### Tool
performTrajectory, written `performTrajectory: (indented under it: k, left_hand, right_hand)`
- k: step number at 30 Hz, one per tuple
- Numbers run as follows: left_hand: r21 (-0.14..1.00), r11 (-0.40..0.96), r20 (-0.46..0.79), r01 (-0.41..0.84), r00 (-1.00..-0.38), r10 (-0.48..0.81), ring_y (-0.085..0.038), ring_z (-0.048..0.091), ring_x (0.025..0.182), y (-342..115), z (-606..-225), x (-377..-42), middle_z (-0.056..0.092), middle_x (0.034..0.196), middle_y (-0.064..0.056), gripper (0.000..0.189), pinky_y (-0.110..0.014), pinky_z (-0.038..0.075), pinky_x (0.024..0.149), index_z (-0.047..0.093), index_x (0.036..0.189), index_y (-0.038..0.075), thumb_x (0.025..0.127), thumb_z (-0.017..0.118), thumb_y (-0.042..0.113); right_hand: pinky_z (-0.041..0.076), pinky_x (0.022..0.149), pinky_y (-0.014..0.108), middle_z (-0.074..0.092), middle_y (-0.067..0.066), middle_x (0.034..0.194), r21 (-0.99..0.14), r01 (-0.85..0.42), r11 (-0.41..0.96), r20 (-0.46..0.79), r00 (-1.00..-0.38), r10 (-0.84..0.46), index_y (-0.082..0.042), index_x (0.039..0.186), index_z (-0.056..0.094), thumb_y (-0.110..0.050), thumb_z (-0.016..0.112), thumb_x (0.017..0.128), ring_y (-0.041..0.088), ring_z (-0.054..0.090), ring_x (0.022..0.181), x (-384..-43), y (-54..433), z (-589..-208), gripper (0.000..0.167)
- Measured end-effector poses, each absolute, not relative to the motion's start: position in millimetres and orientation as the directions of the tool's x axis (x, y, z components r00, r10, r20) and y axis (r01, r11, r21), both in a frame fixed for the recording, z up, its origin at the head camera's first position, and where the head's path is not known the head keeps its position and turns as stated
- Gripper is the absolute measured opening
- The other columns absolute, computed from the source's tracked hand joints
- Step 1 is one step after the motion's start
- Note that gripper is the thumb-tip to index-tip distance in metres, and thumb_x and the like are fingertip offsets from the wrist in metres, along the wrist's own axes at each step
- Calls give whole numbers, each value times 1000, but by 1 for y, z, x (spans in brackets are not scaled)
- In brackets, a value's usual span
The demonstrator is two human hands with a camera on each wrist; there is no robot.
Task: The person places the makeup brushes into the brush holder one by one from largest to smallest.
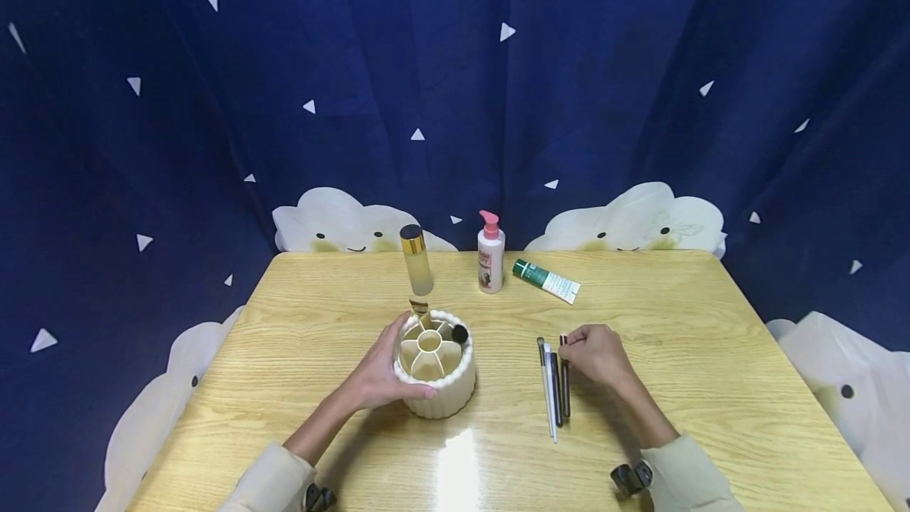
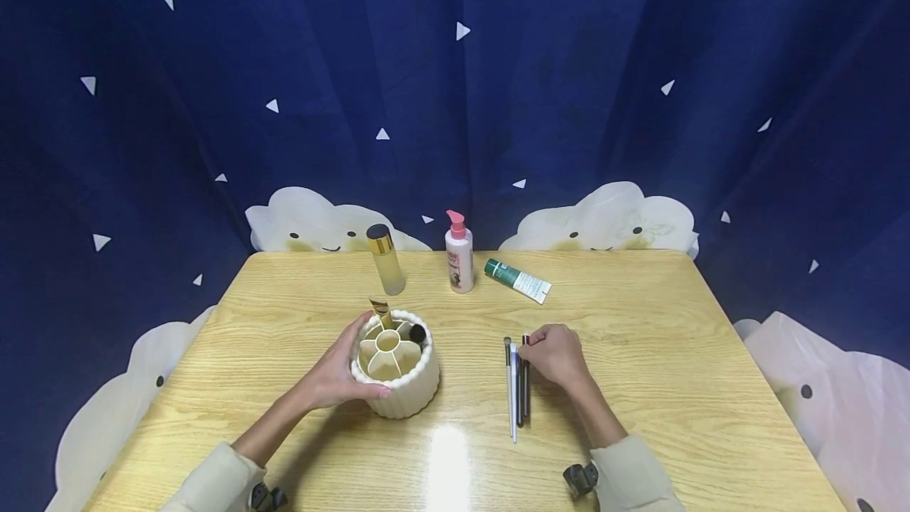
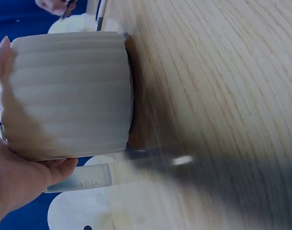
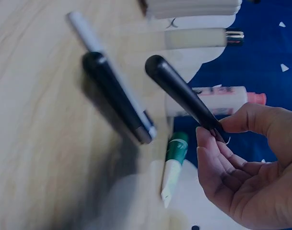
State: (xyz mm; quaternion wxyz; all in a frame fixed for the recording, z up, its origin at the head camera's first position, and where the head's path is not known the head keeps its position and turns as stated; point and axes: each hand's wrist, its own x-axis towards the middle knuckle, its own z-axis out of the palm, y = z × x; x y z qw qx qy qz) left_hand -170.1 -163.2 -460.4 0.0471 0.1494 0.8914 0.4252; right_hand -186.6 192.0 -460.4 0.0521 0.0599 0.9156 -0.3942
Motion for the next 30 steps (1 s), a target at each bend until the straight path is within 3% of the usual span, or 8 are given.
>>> performTrajectory:
  k: [14,30]
  left_hand:
    - [724,656,54,213,-965,255,-34,45,127,-159,-460,-166,39,143,-18,134,-56,38,106,17,152,11,47,89,54]
    - [759,620,89,200,-975,206,-34,47,125,-153,-464,-161,42,141,-16,132,-58,38,105,22,149,9,45,89,54]
  right_hand:
    - [53,63,16,71,12,82,-834,-42,550,73,-997,34,3,92,67,-6,64,75,6,62,67,-184,160,-424,20]
    - [54,68,13,69,21,92,-943,-171,285,187,-982,30,6,97,61,1,67,81,-1,62,72,-177,120,-403,18]
